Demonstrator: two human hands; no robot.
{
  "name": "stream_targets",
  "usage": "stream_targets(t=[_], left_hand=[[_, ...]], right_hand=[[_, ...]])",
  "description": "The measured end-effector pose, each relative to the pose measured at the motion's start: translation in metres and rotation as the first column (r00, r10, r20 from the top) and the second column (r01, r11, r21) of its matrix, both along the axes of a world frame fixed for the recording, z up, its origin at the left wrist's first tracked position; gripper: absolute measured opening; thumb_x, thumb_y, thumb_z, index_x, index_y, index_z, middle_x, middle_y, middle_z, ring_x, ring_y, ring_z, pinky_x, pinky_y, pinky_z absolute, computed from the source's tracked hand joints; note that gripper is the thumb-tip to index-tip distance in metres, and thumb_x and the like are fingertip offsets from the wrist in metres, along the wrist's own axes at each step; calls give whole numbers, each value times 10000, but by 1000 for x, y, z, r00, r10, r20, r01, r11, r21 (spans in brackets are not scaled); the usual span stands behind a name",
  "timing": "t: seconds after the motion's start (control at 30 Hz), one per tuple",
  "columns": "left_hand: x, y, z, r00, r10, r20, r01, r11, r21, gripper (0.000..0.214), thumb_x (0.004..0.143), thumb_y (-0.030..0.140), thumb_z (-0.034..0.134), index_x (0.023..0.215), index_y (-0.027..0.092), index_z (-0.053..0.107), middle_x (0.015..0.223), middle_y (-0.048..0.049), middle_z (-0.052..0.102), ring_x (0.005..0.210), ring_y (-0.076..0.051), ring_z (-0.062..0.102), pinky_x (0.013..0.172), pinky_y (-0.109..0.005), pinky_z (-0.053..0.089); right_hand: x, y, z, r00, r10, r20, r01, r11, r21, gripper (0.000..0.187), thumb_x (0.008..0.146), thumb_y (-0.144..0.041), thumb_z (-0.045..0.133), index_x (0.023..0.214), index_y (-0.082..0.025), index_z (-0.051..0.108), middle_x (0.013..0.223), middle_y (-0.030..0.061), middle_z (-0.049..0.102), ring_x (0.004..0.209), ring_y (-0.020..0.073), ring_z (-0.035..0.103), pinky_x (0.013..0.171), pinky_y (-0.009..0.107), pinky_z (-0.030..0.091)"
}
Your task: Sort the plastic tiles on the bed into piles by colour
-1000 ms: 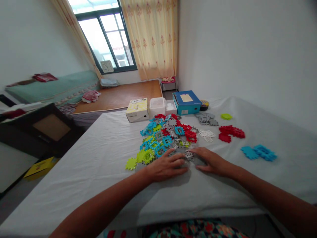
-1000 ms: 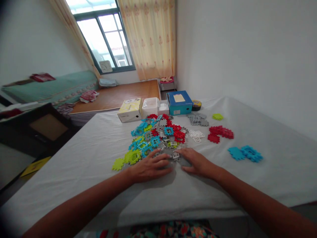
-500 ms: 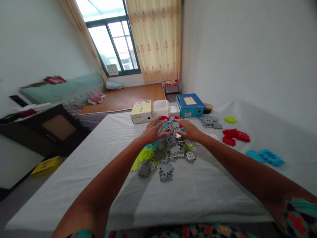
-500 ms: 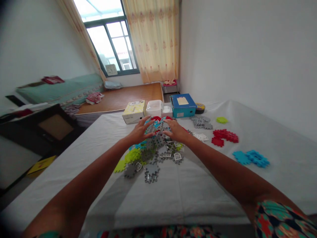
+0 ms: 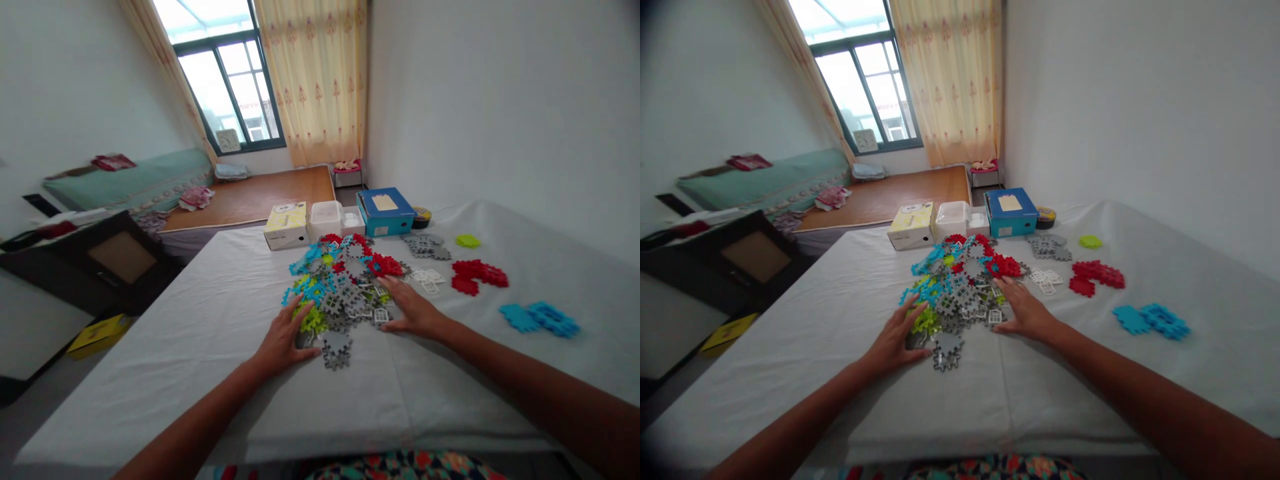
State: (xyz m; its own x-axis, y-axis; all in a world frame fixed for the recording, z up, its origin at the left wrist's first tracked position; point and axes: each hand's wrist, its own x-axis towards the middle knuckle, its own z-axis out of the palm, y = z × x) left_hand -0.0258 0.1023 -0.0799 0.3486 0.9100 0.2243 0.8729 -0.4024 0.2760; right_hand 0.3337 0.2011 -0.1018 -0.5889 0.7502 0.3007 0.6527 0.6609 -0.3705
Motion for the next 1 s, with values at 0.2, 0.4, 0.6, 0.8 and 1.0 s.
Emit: stream_targets(t=[0.2,0.4,0.6,0.8,1.0], left_hand=[[26,42,5,992,-40,118,29,995,92,600,748,261,700,1324,294,533,1468,-69,411,1335,-282,404,1101,-462,374],[53,116,32,940,-30,339,-32,984,176,459,771,151,650,1225,201,602,1312,-82,549,1239,-228,489,1100,-418,364],[46,160,64,922,66,381,-131,980,147,770,764,398,726,1400,101,409,1472,-187,360,1388,-312,301,1125,-510,284],[-24,53,37,995,-41,90,41,999,4,757,827,563,596,1476,281,326,1568,-114,229,1425,-307,254,1120,-484,312],[-30,-2,-3,986,15,-165,-9,999,38,751,786,577,632,1446,308,393,1519,-126,340,1339,-362,382,1025,-554,405]], right_hand=[[-39,2,8,965,92,-245,-78,995,65,560,733,-246,679,1277,-208,548,1364,131,533,1267,267,498,1073,455,394],[-74,54,40,914,-81,-398,51,995,-85,256,776,-264,646,1023,-201,666,981,57,715,893,213,675,851,368,530],[-85,85,85,912,-111,-396,152,986,73,404,850,-281,582,1232,-153,592,1214,136,641,1121,265,586,1005,454,424],[-76,-19,53,902,433,4,-424,883,200,515,859,-480,574,1340,-305,511,1400,54,524,1309,262,425,1058,458,377],[-95,-29,25,873,438,213,-482,843,238,504,869,-570,505,1305,-318,516,1363,78,548,1209,339,490,879,513,456]])
